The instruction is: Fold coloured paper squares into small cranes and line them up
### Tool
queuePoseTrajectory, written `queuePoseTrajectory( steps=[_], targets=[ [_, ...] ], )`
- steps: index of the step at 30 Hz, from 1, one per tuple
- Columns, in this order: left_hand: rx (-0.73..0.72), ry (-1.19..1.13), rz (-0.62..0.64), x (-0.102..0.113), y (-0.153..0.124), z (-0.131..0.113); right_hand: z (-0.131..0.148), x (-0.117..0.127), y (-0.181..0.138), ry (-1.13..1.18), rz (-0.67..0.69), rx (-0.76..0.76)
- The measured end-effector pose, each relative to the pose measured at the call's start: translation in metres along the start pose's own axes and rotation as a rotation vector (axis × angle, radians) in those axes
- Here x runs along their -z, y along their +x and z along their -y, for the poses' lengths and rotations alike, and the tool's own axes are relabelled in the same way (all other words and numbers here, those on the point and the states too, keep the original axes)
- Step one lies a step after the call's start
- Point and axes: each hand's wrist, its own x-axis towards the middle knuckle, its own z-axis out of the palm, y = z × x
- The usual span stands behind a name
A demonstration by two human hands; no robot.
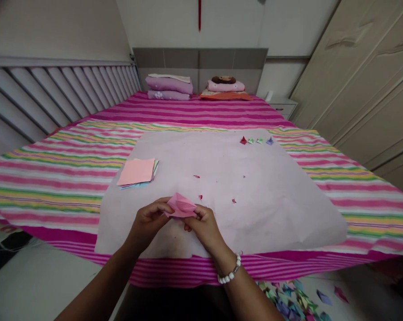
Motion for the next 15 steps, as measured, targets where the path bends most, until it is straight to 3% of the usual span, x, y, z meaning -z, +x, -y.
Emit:
queuePoseTrajectory(
  steps=[5, 10, 15],
  targets=[
    [0.067, 0.023, 0.016, 0.0020, 0.0001, 0.0015, 0.0006, -0.0006, -0.0015, 0.004, 0.022, 0.001],
    [0.049, 0.015, 0.006, 0.0035, 0.0005, 0.0004, 0.0012, 0.0012, -0.0018, 0.033, 0.014, 0.010],
    [0.025, 0.006, 0.078, 0.0024, -0.0008, -0.0060, 0.0013, 0.0022, -0.0020, 0.069, -0.005, 0.036]
  ],
)
